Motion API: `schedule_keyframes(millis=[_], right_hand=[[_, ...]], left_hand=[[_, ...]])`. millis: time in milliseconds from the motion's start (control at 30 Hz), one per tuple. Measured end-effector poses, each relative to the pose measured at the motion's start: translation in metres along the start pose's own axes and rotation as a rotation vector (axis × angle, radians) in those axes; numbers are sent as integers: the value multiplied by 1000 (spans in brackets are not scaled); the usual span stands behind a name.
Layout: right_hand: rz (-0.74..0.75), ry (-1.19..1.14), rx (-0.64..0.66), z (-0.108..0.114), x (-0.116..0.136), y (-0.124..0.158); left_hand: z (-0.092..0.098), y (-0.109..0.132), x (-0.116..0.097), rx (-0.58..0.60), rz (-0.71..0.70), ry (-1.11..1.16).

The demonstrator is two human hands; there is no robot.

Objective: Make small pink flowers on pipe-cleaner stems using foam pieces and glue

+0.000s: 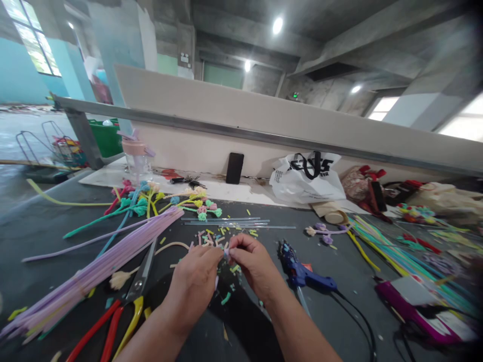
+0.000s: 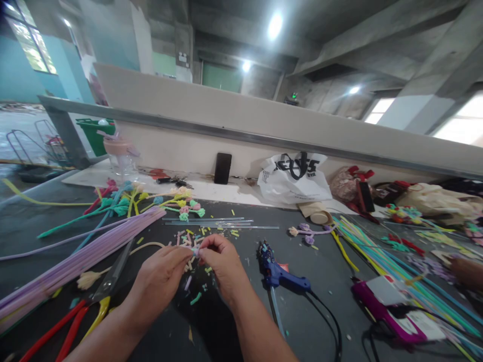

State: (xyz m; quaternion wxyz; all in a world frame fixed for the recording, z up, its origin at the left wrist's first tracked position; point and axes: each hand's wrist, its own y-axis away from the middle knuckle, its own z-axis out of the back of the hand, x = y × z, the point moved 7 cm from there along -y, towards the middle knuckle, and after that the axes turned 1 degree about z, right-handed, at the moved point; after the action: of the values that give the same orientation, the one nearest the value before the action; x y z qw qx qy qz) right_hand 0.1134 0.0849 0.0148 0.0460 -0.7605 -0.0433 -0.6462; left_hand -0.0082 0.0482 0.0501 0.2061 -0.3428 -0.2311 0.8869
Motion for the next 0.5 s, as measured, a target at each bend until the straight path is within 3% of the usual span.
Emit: schedule_keyframes(millis=[267,367,500], right_hand=[[-4,-123,28,-3,5,2],[26,-156,-1,1,8,3],[81,-139,-63,7,10,5]], left_hand=[[-7,0,11,19,113,154],[-13,-1,24,19,307,362],[-35,6,35,138,694,929]])
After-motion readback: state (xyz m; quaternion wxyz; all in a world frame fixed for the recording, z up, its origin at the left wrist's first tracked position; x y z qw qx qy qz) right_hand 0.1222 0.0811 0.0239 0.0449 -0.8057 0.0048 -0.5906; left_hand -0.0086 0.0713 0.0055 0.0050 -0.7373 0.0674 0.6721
